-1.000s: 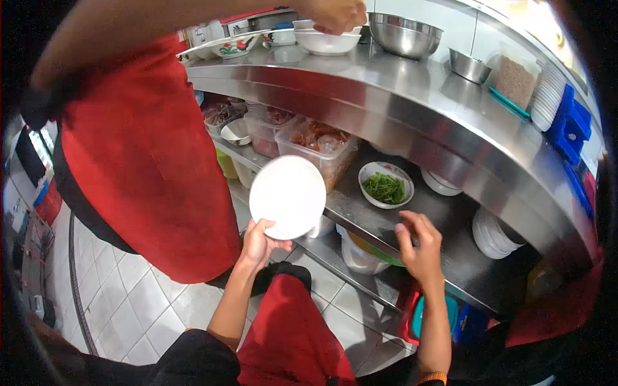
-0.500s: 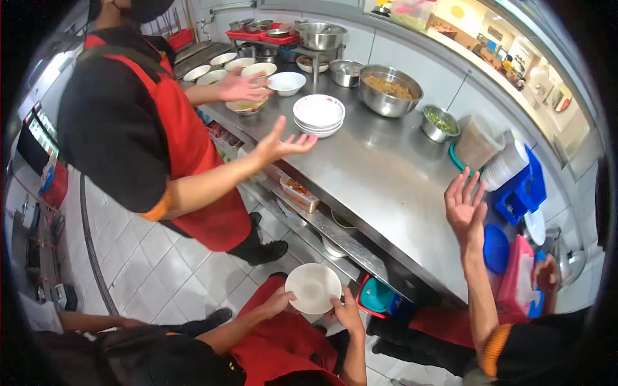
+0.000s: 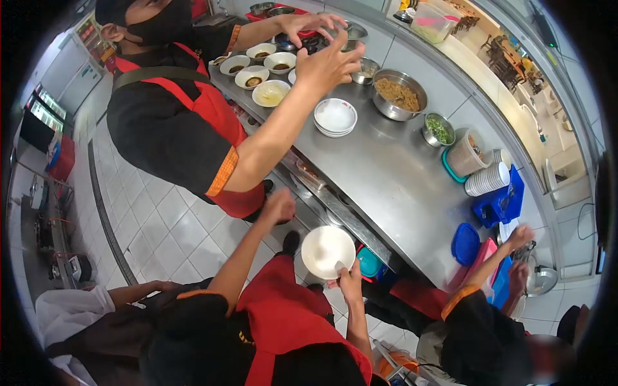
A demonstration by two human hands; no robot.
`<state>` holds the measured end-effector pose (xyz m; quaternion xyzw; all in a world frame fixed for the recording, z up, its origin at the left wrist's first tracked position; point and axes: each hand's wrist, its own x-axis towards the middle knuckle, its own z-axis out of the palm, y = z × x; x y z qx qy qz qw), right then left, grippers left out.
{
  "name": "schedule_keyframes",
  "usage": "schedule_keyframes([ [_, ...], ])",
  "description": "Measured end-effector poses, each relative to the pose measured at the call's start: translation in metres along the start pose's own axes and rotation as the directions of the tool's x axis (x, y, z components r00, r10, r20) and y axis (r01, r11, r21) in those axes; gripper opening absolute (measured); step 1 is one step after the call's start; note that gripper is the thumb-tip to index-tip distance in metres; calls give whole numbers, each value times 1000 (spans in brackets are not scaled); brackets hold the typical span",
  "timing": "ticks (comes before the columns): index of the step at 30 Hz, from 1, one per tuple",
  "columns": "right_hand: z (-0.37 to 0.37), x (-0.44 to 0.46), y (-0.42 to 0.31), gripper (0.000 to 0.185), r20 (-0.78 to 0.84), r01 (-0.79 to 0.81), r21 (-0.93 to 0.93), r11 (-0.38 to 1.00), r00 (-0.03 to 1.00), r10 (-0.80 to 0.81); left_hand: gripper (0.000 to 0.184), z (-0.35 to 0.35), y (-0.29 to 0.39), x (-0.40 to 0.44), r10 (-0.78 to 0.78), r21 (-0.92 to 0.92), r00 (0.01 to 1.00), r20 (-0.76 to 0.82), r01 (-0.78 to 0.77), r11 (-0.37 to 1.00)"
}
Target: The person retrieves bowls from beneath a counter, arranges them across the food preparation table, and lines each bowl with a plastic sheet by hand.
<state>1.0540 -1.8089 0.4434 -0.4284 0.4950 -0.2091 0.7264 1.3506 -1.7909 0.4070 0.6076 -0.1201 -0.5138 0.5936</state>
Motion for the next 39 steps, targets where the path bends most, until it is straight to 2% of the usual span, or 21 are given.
schedule_keyframes([
  [2, 16, 22, -21, 33, 19, 17, -45, 999, 1000, -16, 37, -10, 32, 44, 127, -271, 979, -160, -168, 948],
  [5, 38, 61, -43, 34, 21, 88, -107, 990, 996, -86, 44, -28, 63, 100, 128, -421, 941, -313, -258, 869],
  [7, 45, 80, -54, 40, 58, 35, -206, 978, 998, -23, 49, -33, 79, 135, 111, -463, 926, -361, -281, 841],
  [9, 57, 94, -74, 37, 24, 57, -211, 976, 998, -53, 54, -39, 98, 160, 97, -488, 916, -390, -295, 822],
  [11, 59, 105, -81, 37, 20, -23, -237, 971, 999, 28, 60, -47, 111, 197, 80, -500, 912, -402, -292, 815],
  [15, 51, 108, -100, 52, 30, -114, -406, 907, 990, 138, 72, -56, 131, 299, 62, -506, 913, -403, -279, 816],
  [17, 56, 106, -113, 48, 7, -167, -383, 909, 983, 184, 60, -33, 185, 257, 100, -351, 857, -506, -311, 883],
  [18, 59, 108, -117, 49, 59, -62, -458, 887, 993, 100, 60, -43, 174, 271, 90, -352, 856, -509, -302, 886],
  [20, 61, 123, -112, 51, 170, 138, -554, 821, 984, -50, 53, -68, 158, 306, 60, -464, 920, -387, -251, 850],
  [21, 65, 135, -110, 51, 173, 141, -550, 823, 983, -53, 50, -69, 161, 306, 89, -465, 917, -389, -279, 840],
  [24, 87, 175, -105, 46, 170, 5, -362, 932, 984, 60, 47, -62, 161, 292, 122, -466, 906, -406, -320, 825],
  [27, 133, 208, -129, 36, 160, 23, -311, 950, 987, 29, 48, -59, 156, 258, 104, -454, 890, -443, -323, 831],
  [29, 157, 237, -129, 41, 227, 76, -216, 974, 973, -26, 48, -56, 150, 229, 87, -453, 884, -460, -318, 833],
  [31, 177, 262, -129, 41, 229, 74, -216, 974, 973, -23, 48, -52, 145, 199, 75, -453, 882, -466, -310, 836],
  [34, 202, 297, -129, 40, 165, 92, -97, 991, 983, -76, 50, -53, 143, 157, 87, -416, 905, -417, -275, 866],
  [37, 222, 322, -142, 40, 179, 65, -96, 993, 983, -47, 48, -49, 138, 127, 63, -432, 924, -378, -236, 870],
  [38, 229, 347, -128, 40, 153, 279, -182, 943, 955, -253, 46, -50, 134, 118, 50, -457, 935, -351, -218, 862],
  [39, 237, 373, -111, 39, 142, 469, -272, 840, 883, -448, 46, -51, 131, 107, 46, -452, 937, -346, -209, 867],
])
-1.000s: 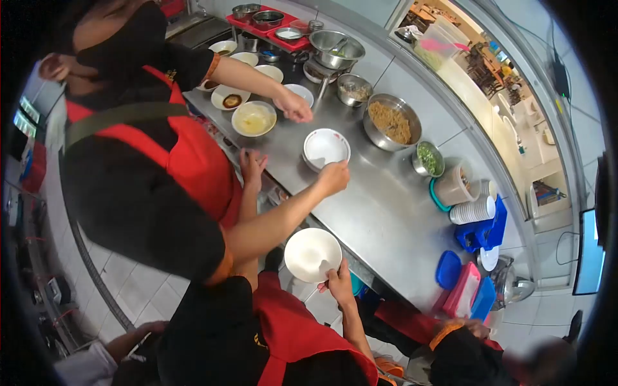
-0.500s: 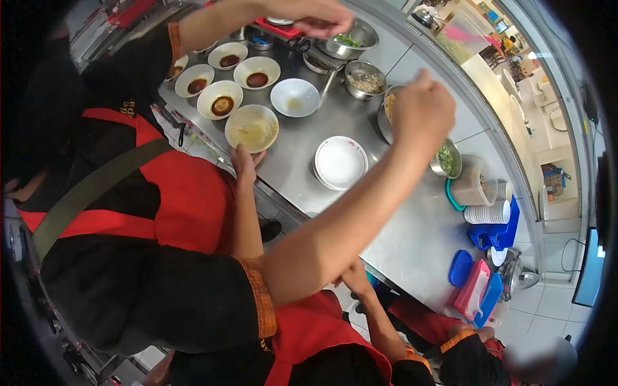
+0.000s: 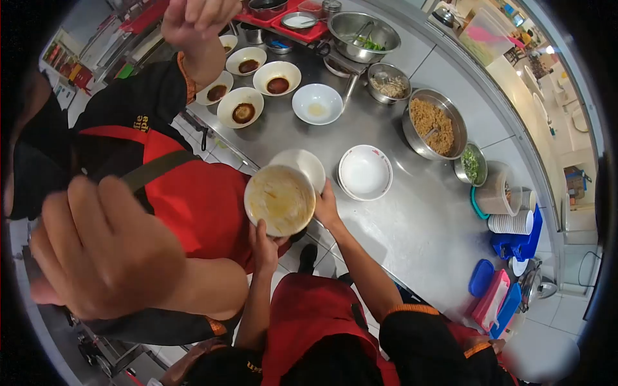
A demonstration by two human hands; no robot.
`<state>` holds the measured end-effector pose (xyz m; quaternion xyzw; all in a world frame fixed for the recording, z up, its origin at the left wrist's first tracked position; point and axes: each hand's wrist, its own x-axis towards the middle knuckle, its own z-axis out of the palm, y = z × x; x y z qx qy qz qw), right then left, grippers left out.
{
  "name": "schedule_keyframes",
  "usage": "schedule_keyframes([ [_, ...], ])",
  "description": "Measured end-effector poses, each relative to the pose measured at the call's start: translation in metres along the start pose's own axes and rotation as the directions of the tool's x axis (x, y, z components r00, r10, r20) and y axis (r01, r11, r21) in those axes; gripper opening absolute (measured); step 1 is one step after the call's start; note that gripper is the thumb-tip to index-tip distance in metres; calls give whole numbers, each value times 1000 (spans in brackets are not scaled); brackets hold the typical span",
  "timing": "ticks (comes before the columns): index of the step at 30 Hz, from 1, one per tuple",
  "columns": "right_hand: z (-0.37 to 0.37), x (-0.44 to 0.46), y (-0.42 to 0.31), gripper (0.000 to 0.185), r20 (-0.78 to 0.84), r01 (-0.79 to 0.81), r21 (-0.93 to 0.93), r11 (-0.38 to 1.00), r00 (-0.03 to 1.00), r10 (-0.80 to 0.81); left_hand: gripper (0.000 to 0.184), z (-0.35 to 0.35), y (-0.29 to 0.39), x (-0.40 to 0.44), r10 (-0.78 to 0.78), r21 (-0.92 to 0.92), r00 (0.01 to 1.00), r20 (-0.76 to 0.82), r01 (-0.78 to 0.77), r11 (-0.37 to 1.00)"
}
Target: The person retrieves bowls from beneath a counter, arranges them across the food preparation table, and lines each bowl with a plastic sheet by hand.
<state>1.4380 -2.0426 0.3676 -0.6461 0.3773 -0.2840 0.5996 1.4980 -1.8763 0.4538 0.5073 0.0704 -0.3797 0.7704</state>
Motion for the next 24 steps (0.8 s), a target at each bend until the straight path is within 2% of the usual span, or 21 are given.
schedule_keyframes([
  [2, 19, 29, 5, 38, -2, -43, 4, 999, 999, 43, 46, -12, 1, -22, -13, 87, 999, 40, 9, 996],
  [4, 47, 59, 14, 40, -2, -106, 98, 990, 994, 107, 47, -24, -2, -42, -46, 122, 999, 15, 44, 992],
  [6, 54, 75, -20, 42, 164, -265, 262, 928, 960, 228, 45, -39, -2, -62, -110, 189, 994, -25, 113, 975],
  [9, 74, 92, -31, 47, 126, -237, 395, 887, 971, 204, 45, -65, -13, -82, -153, 228, 988, -35, 157, 961],
  [11, 79, 95, -37, 50, 100, -251, 408, 878, 968, 230, 46, -88, -26, -85, -129, 256, 989, -66, 142, 956],
  [13, 74, 87, -44, 52, 84, -269, 412, 871, 962, 258, 46, -96, -27, -89, -172, 290, 983, -72, 185, 939],
  [15, 60, 67, -48, 53, 101, -345, 351, 870, 938, 332, 43, -95, -11, -92, -164, 309, 985, -57, 174, 935],
  [17, 34, 33, -27, 42, 196, -214, 151, 965, 963, 183, 39, -58, 44, -100, -123, 254, 992, -5, 120, 960],
  [19, -12, -30, -65, 30, 143, -122, 38, 992, 983, 115, 36, -15, 102, -119, -86, 113, 991, 103, 74, 991],
  [21, -49, -87, -59, 25, 35, -16, -125, 992, 999, 21, 34, 23, 141, -139, -50, -94, 957, 285, 80, 992],
  [23, -79, -145, -30, 25, -83, 109, -310, 944, 987, -141, 32, 46, 145, -142, -23, -261, 890, 456, 159, 952],
  [24, -96, -174, -27, 28, -41, 25, -432, 901, 998, -47, 32, 46, 130, -135, -32, -270, 870, 492, 188, 944],
])
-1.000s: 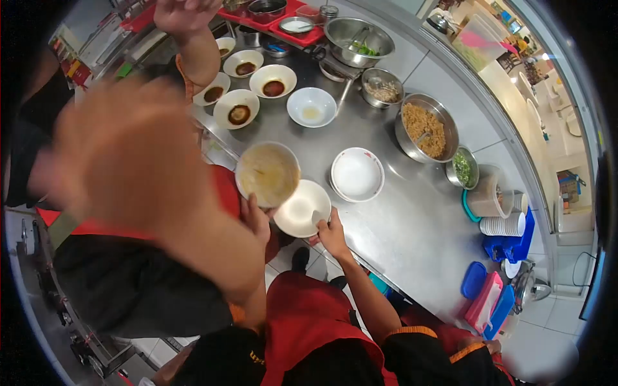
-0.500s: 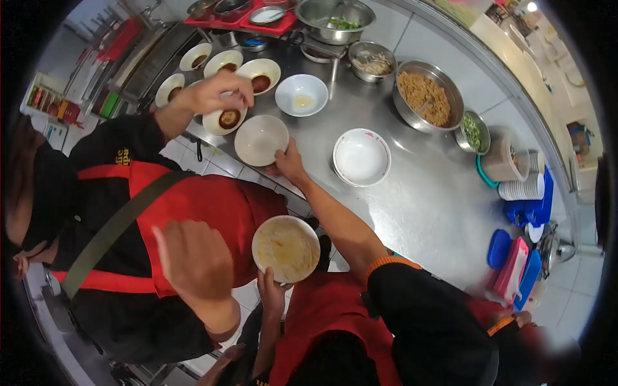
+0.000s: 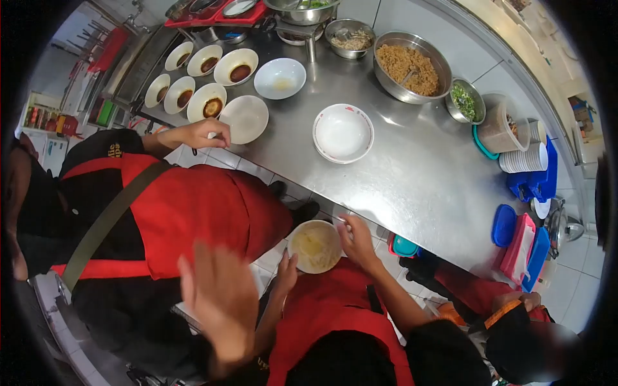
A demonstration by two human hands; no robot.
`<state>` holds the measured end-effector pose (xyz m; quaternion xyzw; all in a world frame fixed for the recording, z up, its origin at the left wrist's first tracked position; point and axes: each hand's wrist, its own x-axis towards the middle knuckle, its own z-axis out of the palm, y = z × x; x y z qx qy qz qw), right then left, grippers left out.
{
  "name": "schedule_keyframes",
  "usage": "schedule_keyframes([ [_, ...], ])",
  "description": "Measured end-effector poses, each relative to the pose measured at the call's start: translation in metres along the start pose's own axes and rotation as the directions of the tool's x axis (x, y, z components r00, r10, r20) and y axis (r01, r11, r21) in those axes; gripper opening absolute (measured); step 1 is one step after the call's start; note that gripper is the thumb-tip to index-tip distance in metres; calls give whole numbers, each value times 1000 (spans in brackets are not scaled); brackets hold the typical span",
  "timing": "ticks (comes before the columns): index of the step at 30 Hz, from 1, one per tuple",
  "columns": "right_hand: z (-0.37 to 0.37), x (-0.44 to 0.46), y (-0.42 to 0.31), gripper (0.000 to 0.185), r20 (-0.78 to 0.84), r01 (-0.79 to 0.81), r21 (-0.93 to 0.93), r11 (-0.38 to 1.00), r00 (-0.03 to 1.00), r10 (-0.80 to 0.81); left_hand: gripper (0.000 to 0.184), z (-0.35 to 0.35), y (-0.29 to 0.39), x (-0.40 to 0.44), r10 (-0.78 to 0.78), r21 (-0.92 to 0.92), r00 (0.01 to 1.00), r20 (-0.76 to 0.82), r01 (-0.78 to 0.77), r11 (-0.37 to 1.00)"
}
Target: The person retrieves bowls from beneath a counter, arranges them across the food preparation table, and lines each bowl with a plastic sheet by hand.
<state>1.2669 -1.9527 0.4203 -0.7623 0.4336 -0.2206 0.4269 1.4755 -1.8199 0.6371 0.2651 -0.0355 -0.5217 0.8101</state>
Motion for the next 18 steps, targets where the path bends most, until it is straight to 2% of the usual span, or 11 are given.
schedule_keyframes([
  [1, -15, -23, 9, 32, 60, -66, -139, 988, 995, 75, 33, -22, -28, 9, -16, 57, 1000, -26, 18, 998],
  [3, -23, -78, 52, 37, 58, -157, -91, 983, 985, 163, 40, -129, -124, 9, -136, 420, 965, -222, 220, 880],
  [4, -25, -100, 69, 43, 66, -250, -54, 967, 965, 253, 45, -226, -199, -6, -296, 686, 901, -316, 433, 586],
  [5, -33, -118, 77, 43, 52, -286, -49, 957, 956, 288, 50, -281, -240, -18, -443, 766, 836, -326, 507, 394],
  [6, -45, -137, 83, 47, 139, -381, 90, 920, 920, 367, 48, -308, -262, -21, -462, 821, 857, -231, 426, 379],
  [7, -55, -156, 92, 52, 226, -479, 226, 848, 873, 433, 43, -211, -252, -15, -535, 726, 756, -376, 600, 337],
  [9, -66, -184, 113, 53, 397, -690, 385, 613, 723, 565, 39, -236, -286, -22, -597, 730, 730, -332, 600, 327],
  [11, -63, -214, 143, 52, 414, -687, 620, 378, 696, 586, 41, -245, -320, -30, -661, 698, 649, -376, 668, 258],
  [12, -65, -225, 154, 52, 383, -664, 653, 364, 704, 598, 43, -242, -337, -40, -696, 652, 640, -326, 685, 325],
  [14, -62, -249, 183, 50, 280, -564, 762, 319, 730, 624, 43, -241, -365, -59, -707, 677, 603, -369, 696, 240],
  [18, -62, -267, 236, 51, 287, -604, 752, 263, 660, 695, 45, -240, -411, -64, -696, 718, 625, -353, 659, 227],
])
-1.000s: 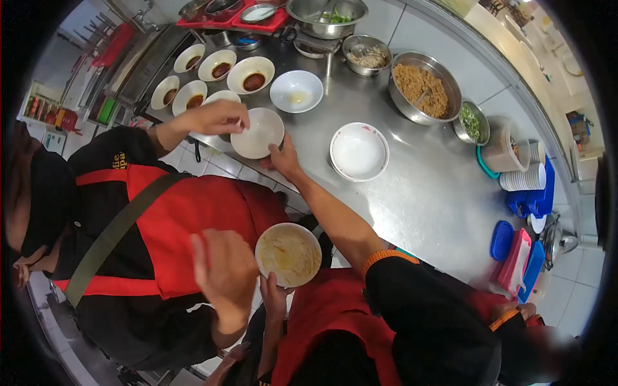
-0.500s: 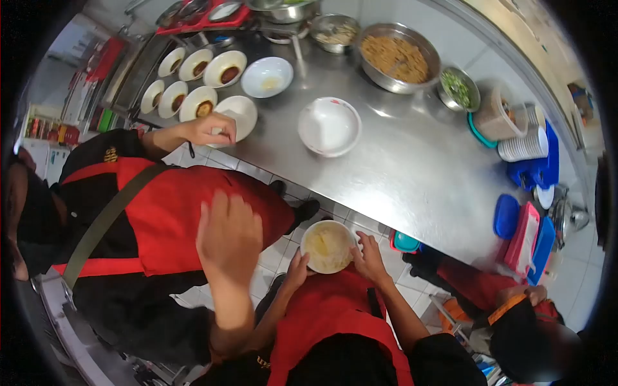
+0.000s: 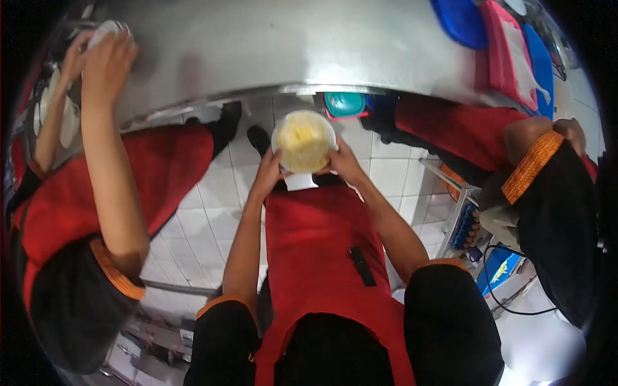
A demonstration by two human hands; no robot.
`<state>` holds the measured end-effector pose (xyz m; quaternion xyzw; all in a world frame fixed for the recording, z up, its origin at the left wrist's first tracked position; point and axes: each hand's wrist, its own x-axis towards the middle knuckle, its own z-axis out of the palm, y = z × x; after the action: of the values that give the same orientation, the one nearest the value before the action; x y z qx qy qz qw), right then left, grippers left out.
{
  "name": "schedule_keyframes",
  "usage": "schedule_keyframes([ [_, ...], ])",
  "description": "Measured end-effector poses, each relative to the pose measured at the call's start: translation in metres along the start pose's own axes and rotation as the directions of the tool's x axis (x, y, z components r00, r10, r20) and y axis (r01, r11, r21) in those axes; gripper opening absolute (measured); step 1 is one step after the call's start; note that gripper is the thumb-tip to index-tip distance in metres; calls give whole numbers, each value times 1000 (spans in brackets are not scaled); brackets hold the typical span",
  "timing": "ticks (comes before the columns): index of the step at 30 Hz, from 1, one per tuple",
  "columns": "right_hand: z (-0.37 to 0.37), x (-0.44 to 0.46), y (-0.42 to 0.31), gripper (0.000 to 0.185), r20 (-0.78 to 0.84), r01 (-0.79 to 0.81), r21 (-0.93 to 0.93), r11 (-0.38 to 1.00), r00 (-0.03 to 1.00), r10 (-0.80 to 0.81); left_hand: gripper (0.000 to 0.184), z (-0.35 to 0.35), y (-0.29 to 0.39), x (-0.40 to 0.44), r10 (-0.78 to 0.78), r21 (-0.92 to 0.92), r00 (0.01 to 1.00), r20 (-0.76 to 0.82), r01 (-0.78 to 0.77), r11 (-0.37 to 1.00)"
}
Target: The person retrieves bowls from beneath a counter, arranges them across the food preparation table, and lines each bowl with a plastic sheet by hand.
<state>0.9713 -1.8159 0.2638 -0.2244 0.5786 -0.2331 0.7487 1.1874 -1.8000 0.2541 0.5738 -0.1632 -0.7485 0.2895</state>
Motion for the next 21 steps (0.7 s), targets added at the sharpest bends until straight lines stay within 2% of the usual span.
schedule_keyframes([
  [2, -8, 13, -5, 46, 4, 44, 93, 995, 999, -44, 50, 9, -6, 14, 1, -10, 1000, 0, -1, 1000],
  [3, -14, 23, -7, 46, 8, 68, 64, 996, 998, -68, 50, 13, -5, 18, 1, -20, 1000, -19, -1, 1000],
  [5, -21, 38, -10, 45, -26, 54, 24, 998, 998, -53, 56, 18, -12, 18, -13, -247, 1000, 23, 18, 969],
  [6, -18, 45, -16, 43, -19, 105, 0, 994, 994, -105, 57, 16, -25, 18, -47, -298, 998, -35, 35, 954],
  [8, -11, 70, -16, 42, 9, 177, -6, 984, 984, -177, 57, 1, -66, 7, -35, -69, 987, -156, 25, 997],
  [9, -1, 80, -24, 42, 24, 166, -21, 986, 986, -165, 59, -12, -93, 5, -139, 262, 973, -183, 184, 947],
  [10, 7, 98, -23, 42, 27, 172, -18, 985, 985, -171, 71, -17, -120, -4, -214, 524, 936, -280, 336, 783],
  [11, 16, 115, -22, 42, 29, 184, -21, 983, 983, -183, 82, -18, -144, -20, -247, 714, 886, -391, 462, 527],
  [12, 24, 130, -18, 41, 28, 187, -29, 982, 982, -187, 98, -17, -164, -37, -389, 714, 812, -435, 574, 402],
  [13, 33, 137, -18, 41, -10, 180, 18, 984, 984, -180, 111, -32, -211, -49, -473, 728, 802, -366, 563, 392],
  [14, 43, 142, -22, 41, -44, 176, 64, 982, 984, -173, 116, -17, -207, -73, -546, 731, 731, -410, 621, 283],
  [15, 52, 146, -25, 41, -111, 169, 106, 980, 981, -157, 117, -7, -202, -85, -467, 719, 738, -487, 643, 264],
  [16, 54, 155, -27, 41, -108, 180, 101, 978, 980, -169, 117, -4, -194, -84, -458, 720, 745, -486, 638, 273],
  [18, 50, 170, -22, 41, -169, 276, 144, 950, 953, -251, 106, -3, -191, -89, -405, 701, 737, -541, 661, 267],
  [20, 45, 180, -22, 42, -99, 297, 175, 939, 954, -284, 103, -8, -197, -87, -403, 696, 735, -545, 665, 272],
  [21, 45, 184, -24, 43, -160, 349, 224, 910, 934, -319, 100, -12, -199, -83, -404, 699, 735, -544, 664, 267],
])
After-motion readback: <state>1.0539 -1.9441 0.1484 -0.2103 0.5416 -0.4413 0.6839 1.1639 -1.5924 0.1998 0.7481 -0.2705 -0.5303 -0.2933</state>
